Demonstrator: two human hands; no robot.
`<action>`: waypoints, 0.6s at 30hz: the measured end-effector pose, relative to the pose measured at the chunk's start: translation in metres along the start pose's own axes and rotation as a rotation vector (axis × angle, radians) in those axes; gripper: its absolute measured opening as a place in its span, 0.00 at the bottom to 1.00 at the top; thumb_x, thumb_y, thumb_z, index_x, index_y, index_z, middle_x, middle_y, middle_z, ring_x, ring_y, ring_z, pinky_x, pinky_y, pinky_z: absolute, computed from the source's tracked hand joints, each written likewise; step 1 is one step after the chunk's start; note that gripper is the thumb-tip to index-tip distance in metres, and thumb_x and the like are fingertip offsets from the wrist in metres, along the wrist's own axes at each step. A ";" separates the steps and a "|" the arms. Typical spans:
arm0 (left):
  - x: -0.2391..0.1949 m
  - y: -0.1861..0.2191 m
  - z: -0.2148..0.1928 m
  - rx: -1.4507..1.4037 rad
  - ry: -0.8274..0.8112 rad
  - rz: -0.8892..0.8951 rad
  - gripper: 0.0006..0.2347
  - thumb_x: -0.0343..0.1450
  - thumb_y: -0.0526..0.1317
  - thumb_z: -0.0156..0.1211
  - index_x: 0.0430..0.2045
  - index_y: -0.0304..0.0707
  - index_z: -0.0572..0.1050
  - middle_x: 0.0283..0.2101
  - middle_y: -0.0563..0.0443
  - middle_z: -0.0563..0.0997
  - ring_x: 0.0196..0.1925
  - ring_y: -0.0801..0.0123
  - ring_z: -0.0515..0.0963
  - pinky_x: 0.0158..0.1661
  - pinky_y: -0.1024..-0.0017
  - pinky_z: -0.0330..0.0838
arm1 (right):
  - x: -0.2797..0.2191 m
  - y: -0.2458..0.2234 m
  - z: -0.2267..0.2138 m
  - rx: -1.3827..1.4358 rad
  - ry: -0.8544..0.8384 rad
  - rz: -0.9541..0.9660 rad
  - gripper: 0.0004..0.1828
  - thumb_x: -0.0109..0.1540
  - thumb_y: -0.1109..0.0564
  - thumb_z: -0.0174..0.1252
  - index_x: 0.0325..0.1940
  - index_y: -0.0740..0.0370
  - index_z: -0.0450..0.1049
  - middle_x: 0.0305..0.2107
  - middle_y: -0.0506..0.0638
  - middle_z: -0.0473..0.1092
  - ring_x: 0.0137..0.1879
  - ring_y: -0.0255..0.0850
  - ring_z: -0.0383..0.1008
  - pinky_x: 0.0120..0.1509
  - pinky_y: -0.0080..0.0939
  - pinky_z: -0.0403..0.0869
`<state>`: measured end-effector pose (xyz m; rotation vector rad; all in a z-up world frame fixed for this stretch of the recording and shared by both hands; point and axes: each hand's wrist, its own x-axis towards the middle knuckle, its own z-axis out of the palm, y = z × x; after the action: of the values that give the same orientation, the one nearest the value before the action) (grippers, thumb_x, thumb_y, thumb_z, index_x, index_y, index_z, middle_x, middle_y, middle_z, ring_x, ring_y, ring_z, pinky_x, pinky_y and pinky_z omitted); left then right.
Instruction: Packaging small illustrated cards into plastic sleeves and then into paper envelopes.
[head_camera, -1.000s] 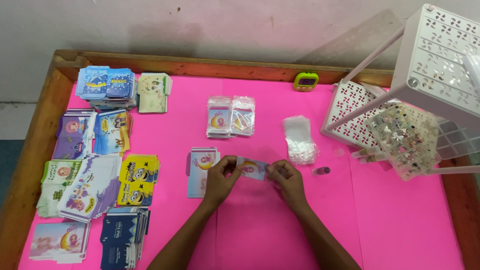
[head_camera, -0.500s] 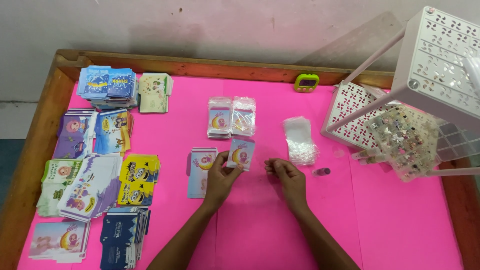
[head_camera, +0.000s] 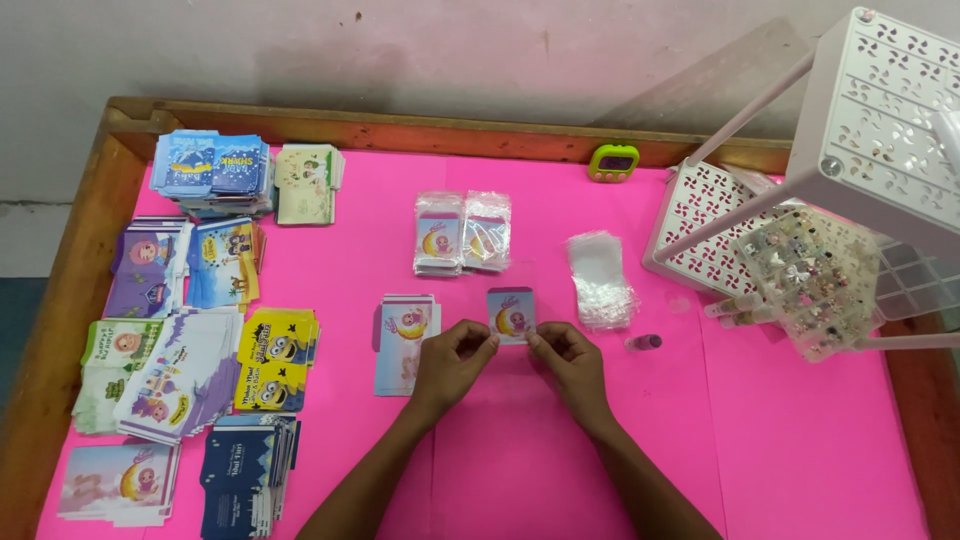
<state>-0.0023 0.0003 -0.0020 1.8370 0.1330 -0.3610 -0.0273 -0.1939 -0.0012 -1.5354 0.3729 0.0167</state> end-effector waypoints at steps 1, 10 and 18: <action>-0.002 0.004 0.001 0.002 -0.001 0.000 0.08 0.69 0.49 0.71 0.33 0.51 0.84 0.32 0.56 0.87 0.40 0.70 0.88 0.43 0.72 0.82 | 0.000 0.000 0.000 0.001 0.001 0.001 0.10 0.60 0.60 0.69 0.43 0.65 0.81 0.28 0.55 0.75 0.36 0.38 0.74 0.41 0.40 0.75; -0.013 0.015 0.012 -0.076 -0.020 0.155 0.07 0.72 0.44 0.68 0.34 0.40 0.83 0.32 0.46 0.88 0.41 0.61 0.89 0.45 0.64 0.83 | 0.000 0.007 -0.002 0.104 -0.127 0.015 0.27 0.57 0.68 0.68 0.59 0.68 0.69 0.32 0.59 0.79 0.36 0.42 0.81 0.43 0.40 0.81; -0.011 0.017 0.006 -0.044 0.050 0.176 0.07 0.72 0.43 0.68 0.33 0.41 0.82 0.31 0.46 0.88 0.41 0.60 0.89 0.46 0.64 0.83 | 0.009 0.009 -0.010 -0.008 -0.062 -0.108 0.21 0.59 0.66 0.66 0.54 0.65 0.68 0.32 0.61 0.81 0.36 0.43 0.83 0.46 0.40 0.81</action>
<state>-0.0094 -0.0094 0.0156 1.7992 0.0130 -0.1875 -0.0232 -0.2052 -0.0122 -1.5570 0.2406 -0.0191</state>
